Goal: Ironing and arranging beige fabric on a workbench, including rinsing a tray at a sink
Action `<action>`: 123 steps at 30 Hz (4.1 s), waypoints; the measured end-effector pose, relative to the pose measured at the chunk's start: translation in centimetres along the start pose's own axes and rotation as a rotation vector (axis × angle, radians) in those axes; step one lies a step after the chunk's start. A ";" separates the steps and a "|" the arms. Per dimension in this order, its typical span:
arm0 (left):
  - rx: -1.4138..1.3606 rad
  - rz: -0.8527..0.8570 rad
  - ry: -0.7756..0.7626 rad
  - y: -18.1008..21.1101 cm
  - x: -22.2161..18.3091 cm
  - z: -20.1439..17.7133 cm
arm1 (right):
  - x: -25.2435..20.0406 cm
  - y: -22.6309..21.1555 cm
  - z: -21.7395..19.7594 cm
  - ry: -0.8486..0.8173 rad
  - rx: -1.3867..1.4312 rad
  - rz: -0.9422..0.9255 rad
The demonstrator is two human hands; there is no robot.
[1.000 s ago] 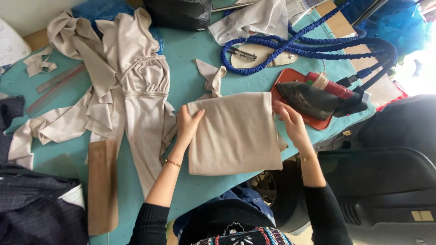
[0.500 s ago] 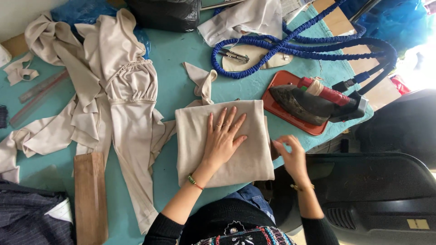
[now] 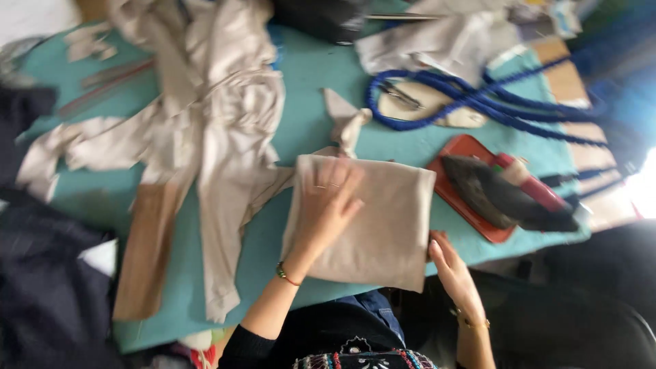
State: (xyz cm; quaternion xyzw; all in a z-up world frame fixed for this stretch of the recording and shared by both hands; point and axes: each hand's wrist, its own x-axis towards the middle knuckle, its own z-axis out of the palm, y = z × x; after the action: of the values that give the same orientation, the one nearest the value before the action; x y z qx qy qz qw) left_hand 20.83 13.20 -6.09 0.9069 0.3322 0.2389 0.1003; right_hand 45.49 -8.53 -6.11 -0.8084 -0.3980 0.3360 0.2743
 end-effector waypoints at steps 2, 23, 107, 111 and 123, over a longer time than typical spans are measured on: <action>0.022 -0.341 0.136 -3.9 -2.9 -0.3 | 1.6 -2.4 1.6 -0.070 0.067 0.199; -1.893 -1.030 -0.202 -4.6 -6.6 -5.3 | 3.4 -5.0 4.1 0.385 0.285 -0.209; -0.880 -0.300 -0.470 -9.5 -6.0 -12.0 | 10.7 -20.5 3.3 0.115 0.062 -0.477; -0.500 -0.440 -1.039 -9.7 -8.0 -13.6 | 11.2 -15.9 3.2 -0.432 -0.134 -0.298; -0.222 -0.563 0.070 -0.9 -1.0 -2.7 | 36.3 -5.7 3.3 0.309 -0.436 -0.661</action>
State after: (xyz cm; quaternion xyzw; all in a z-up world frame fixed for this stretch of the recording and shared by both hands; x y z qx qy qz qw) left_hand 18.34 13.31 -4.37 0.7538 0.5457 0.2677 0.2497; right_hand 56.98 25.14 -15.92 -0.7172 -0.6517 0.0128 0.2463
